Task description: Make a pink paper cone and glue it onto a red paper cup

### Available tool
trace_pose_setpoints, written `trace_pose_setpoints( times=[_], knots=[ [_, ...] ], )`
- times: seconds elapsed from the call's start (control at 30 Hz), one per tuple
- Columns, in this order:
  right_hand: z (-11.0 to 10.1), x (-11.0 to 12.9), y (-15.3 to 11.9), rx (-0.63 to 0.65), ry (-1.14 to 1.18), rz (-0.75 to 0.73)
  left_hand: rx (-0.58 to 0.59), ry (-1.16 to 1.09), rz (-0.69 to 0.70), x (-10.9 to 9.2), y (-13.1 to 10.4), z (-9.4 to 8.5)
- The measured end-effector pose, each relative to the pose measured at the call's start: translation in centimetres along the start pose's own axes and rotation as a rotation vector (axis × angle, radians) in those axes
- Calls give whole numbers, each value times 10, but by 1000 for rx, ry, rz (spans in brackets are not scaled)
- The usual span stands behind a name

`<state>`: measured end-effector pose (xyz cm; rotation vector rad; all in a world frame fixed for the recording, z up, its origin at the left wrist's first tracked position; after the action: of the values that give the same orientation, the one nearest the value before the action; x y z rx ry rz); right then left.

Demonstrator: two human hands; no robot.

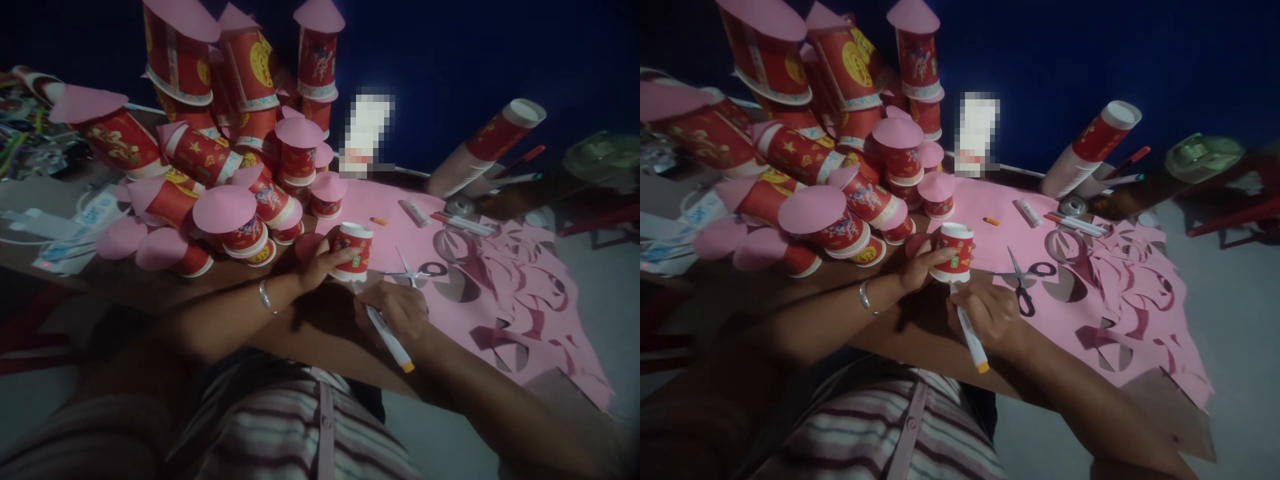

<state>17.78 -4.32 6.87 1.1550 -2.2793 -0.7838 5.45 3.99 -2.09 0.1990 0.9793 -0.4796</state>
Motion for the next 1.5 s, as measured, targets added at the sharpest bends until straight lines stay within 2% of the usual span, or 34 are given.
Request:
trace_pose_setpoints(
  times=[0.23,0.83,1.5],
  knots=[
    [0,-3,-6,-6,33,-19,-2,-9,-4,-2,-1,2],
    [2,-3,-3,-35,-76,-45,26,39,-3,-5,-2,4],
    [1,-4,-3,-22,-41,-5,10,45,-9,-4,-1,3]
  ],
)
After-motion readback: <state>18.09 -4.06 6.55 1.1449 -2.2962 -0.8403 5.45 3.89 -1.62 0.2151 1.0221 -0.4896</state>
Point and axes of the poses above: each hand's wrist, its own y-axis towards the middle knuckle, its own z-axis out of the palm, x = y × z, the point moved 5 cm from there along y, towards the middle knuckle, and after that the axes turned 5 degrees about x, right-handed, at the moved point
